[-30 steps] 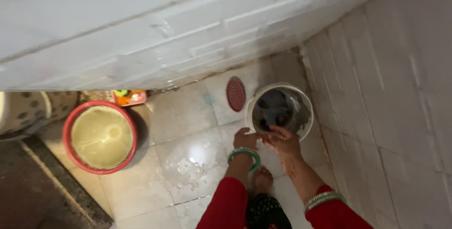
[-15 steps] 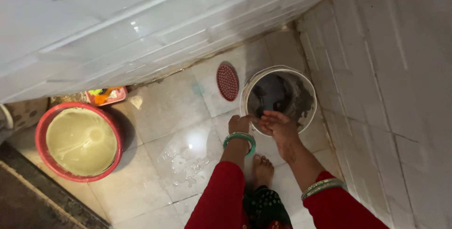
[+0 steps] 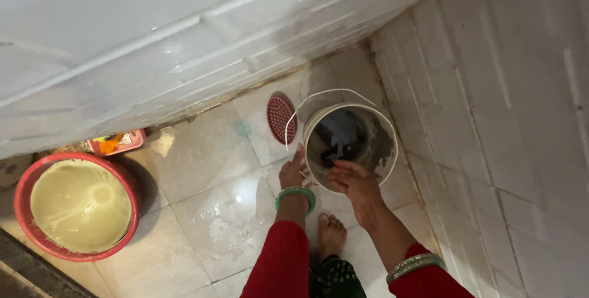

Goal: The person scoops water from a large black tub using a green mug and pours it onto the tiled floor. They then pick up a white bucket containing dark clothes, carry it out of the room, and wring out the clothes by hand.

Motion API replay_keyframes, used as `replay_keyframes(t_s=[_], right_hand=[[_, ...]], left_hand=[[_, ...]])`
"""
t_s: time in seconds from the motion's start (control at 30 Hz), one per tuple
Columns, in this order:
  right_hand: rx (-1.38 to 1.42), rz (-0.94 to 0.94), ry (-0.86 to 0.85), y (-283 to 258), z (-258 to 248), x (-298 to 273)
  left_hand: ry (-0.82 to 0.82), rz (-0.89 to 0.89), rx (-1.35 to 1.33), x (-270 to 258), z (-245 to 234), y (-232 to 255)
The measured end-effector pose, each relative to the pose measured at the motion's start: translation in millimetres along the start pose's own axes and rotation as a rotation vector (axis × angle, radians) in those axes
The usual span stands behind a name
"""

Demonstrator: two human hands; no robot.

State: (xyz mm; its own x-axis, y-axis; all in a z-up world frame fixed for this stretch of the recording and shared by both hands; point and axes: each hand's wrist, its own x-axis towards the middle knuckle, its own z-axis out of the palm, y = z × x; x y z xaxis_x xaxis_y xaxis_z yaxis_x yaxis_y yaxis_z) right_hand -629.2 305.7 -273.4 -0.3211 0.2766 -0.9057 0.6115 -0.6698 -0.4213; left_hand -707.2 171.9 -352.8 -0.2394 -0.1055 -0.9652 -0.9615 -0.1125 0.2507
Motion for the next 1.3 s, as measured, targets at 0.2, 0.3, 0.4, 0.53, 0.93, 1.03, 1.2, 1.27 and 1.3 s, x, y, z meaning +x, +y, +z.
replay_keyframes(t_s=[0.2,0.3,0.4,0.53,0.93,1.03,1.2,1.27,1.3], right_hand=[[0.017,-0.022,0.027,-24,14,-23],[0.019,-0.056,0.073,-43,25,-36],[0.061,-0.153,0.022,-62,31,-40],[0.263,-0.123,0.009,-82,29,-42],[-0.016,0.025,0.010,-55,50,-179],[-0.092,-0.008,-0.001,-57,75,-227],[-0.335,0.028,-0.138,-73,119,-327],[-0.434,0.030,-0.190,-78,137,-370],[-0.480,0.034,-0.221,-80,146,-392]], left_hand=[[0.188,0.843,0.413,-5,8,10],[0.099,0.943,0.563,-35,28,30],[-0.168,1.027,0.556,-77,43,50],[-0.403,0.850,1.090,-149,58,58],[-0.310,0.688,0.933,-292,-52,59],[-0.174,0.691,0.773,-335,-83,60],[0.026,0.556,0.576,-405,-134,79],[0.064,0.576,0.495,-435,-161,81],[0.092,0.568,0.459,-449,-175,83]])
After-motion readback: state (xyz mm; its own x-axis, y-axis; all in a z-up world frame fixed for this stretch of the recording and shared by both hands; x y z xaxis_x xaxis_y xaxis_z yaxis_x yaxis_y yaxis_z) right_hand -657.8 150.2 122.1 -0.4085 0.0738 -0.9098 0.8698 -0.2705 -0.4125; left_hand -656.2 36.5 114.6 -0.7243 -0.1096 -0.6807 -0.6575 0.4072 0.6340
